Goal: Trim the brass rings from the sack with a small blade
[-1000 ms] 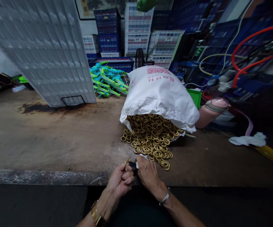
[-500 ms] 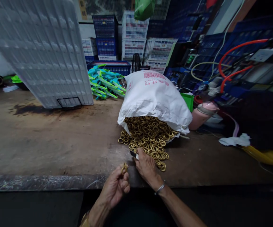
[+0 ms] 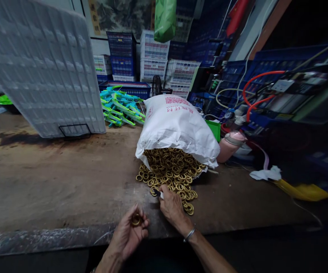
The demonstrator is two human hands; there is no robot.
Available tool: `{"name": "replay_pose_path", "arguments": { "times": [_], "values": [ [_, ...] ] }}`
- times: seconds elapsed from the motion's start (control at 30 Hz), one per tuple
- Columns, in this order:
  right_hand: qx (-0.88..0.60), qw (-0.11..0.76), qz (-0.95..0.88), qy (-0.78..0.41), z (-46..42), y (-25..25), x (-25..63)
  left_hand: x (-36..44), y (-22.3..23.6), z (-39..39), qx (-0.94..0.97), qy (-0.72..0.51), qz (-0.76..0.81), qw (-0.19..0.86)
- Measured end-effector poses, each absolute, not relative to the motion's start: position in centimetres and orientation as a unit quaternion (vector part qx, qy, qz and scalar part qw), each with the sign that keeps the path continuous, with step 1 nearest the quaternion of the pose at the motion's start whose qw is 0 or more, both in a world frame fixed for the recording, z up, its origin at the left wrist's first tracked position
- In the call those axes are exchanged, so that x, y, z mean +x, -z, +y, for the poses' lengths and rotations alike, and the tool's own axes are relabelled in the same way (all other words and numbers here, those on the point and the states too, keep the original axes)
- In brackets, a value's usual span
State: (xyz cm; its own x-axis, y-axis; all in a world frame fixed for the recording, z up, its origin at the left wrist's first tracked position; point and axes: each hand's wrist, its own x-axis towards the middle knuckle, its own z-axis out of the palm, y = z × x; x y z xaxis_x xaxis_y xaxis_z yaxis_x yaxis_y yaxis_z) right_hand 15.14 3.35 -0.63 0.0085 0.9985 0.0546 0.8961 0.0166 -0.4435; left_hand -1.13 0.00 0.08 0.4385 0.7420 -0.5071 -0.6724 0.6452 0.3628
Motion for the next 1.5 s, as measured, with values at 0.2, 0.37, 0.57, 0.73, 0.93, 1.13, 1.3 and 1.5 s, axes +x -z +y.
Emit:
{"name": "replay_pose_path", "arguments": {
  "times": [0.2,0.37,0.57,0.73,0.93,1.13,1.3,1.5],
  "values": [
    [-0.606,0.296,-0.668,-0.314,3.0,-0.6,16.3,0.3,-0.9,1.0,0.249,-0.449,0.429,0.744],
    [-0.555,0.296,-0.661,-0.409,2.3,-1.6,16.3,1.2,-0.2,1.8,0.372,-0.451,0.458,0.670],
    [-0.552,0.327,-0.590,-0.490,2.0,-1.2,15.7,1.5,0.0,1.6,0.445,-0.436,0.459,0.633],
    [-0.552,0.358,-0.501,-0.563,1.8,0.2,15.0,1.5,-0.2,1.4,0.452,-0.434,0.472,0.620],
    [-0.535,0.370,-0.390,-0.652,1.5,0.3,14.2,1.9,-0.3,0.9,0.364,-0.421,0.473,0.683],
    [-0.531,0.389,-0.396,-0.640,1.9,0.5,14.4,2.0,-0.2,0.6,0.363,-0.399,0.455,0.709],
    [-0.563,0.376,-0.563,-0.474,2.2,-0.4,15.1,1.3,-0.1,0.9,0.338,-0.386,0.429,0.743],
    [-0.569,0.349,-0.578,-0.469,1.7,-0.8,14.9,1.3,-0.4,0.9,0.374,-0.380,0.456,0.713]
  ]
}}
